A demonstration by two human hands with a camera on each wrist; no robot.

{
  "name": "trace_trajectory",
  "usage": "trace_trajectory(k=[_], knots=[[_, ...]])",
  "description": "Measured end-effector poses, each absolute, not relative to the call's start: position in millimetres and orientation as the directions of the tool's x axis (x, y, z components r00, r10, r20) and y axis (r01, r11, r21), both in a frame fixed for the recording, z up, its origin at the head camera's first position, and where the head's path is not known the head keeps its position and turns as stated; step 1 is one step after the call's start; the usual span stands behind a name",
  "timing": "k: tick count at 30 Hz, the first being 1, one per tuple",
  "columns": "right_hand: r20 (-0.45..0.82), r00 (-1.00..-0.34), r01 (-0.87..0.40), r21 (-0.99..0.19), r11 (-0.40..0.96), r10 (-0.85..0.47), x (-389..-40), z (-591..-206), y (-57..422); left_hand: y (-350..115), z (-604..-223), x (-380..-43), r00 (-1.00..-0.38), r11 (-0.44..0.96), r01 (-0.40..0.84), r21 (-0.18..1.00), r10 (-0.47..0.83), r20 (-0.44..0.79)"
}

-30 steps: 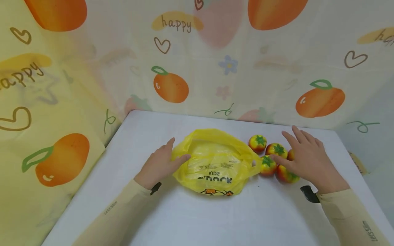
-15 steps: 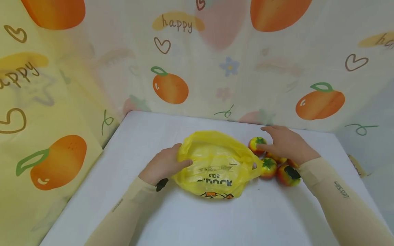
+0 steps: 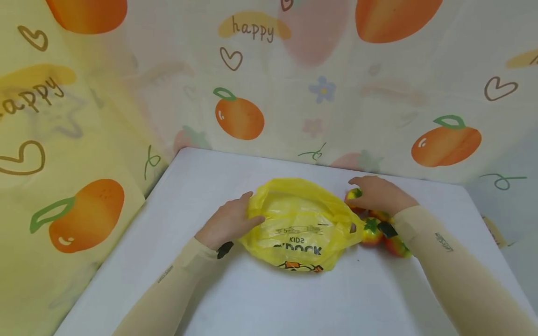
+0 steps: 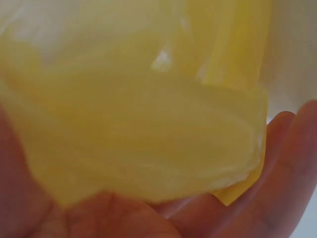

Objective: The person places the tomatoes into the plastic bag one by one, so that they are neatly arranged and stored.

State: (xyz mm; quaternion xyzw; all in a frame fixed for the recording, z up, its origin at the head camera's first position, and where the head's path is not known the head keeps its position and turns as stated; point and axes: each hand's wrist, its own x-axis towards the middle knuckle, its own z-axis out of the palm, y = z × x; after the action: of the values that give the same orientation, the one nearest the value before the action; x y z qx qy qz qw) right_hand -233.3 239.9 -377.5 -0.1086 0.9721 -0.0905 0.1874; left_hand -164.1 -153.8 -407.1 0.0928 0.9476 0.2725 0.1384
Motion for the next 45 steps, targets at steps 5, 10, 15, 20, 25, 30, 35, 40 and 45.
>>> trace_trajectory(k=[5, 10, 15, 20, 25, 30, 35, 40, 45], knots=[[-0.397, -0.891, -0.151, -0.2, 0.968, -0.221, -237.2, -381.7, 234.3, -152.1, -410.6, -163.3, -0.936, 0.821, 0.136, 0.555, 0.289, -0.198], [-0.422, -0.883, -0.136, -0.187, 0.973, -0.205, -239.8, -386.8, 235.9, -152.2, -410.4, -163.7, -0.932, 0.839, 0.133, 0.528, 0.287, -0.221], [-0.413, -0.886, -0.143, -0.189, 0.972, -0.21, -240.2, -391.0, 238.2, -152.4, -409.1, -164.4, -0.923, 0.84, 0.131, 0.526, 0.297, -0.245], [-0.379, -0.899, -0.16, -0.189, 0.969, -0.222, -238.2, -391.6, 237.8, -153.8, -410.4, -165.0, -0.922, 0.84, 0.131, 0.527, 0.298, -0.246], [-0.338, -0.91, -0.181, -0.195, 0.964, -0.239, -234.8, -380.3, 240.8, -154.1, -410.9, -166.1, -0.921, 0.842, 0.136, 0.521, 0.302, -0.247], [-0.285, -0.934, -0.177, -0.158, 0.971, -0.216, -231.7, -354.9, 231.3, -154.7, -411.6, -166.0, -0.921, 0.85, 0.135, 0.51, 0.297, -0.252], [-0.179, -0.948, -0.243, -0.13, 0.961, -0.264, -218.9, -330.2, 207.9, -152.9, -413.1, -166.6, -0.92, 0.866, 0.128, 0.484, 0.287, -0.269], [-0.121, -0.93, -0.33, -0.141, 0.933, -0.347, -206.5, -316.2, 173.9, -153.8, -412.6, -167.5, -0.923, 0.868, 0.116, 0.484, 0.274, -0.271], [-0.068, -0.9, -0.419, -0.141, 0.897, -0.431, -198.9, -318.4, 151.5, -154.1, -412.3, -167.1, -0.921, 0.864, 0.096, 0.494, 0.265, -0.286]])
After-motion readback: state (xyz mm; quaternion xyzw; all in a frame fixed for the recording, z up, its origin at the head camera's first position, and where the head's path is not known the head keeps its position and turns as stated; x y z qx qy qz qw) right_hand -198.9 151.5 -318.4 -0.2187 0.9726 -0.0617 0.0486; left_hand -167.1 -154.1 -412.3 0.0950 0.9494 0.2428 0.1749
